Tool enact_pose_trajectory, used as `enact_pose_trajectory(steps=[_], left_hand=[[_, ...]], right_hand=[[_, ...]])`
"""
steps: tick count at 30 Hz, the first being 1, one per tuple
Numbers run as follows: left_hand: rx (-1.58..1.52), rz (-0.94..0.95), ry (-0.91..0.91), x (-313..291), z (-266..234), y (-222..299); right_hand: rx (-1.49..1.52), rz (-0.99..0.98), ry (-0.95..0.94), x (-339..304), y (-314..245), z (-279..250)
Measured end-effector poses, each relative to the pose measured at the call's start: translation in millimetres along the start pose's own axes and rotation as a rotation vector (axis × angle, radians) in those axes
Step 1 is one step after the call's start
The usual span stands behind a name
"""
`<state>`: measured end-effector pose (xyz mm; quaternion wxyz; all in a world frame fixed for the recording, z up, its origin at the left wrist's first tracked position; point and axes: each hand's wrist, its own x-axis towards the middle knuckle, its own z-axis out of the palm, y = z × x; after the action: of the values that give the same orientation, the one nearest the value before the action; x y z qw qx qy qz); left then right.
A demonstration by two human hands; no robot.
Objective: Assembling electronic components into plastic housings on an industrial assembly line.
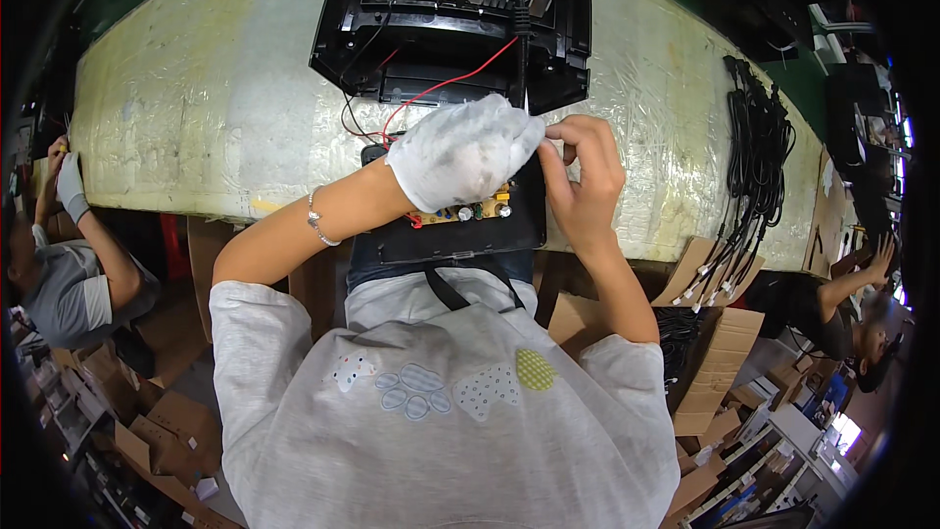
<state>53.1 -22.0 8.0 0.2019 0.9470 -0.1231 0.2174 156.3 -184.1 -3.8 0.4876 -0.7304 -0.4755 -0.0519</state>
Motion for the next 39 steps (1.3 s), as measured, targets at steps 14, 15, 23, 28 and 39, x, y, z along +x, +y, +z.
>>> enact_pose_trajectory(steps=[14,15,23,28,39], left_hand=[[-0.208,0.096,0.114,15,2,-12],[-0.192,0.031,0.177,14,4,-10],[-0.287,-0.092,0.147,15,8,-23],[-0.841,-0.767,-0.136,14,0,-20],[-0.509,-0.733,-0.005,32,6,-12]], right_hand=[[0.441,0.404,-0.184,5,3,-14],[0.463,0.421,-0.15,4,4,-12],[0.478,0.441,-0.032,0,4,-23],[0.773,0.759,0.124,-8,14,-13],[0.691,0.626,0.138,-15,22,3]])
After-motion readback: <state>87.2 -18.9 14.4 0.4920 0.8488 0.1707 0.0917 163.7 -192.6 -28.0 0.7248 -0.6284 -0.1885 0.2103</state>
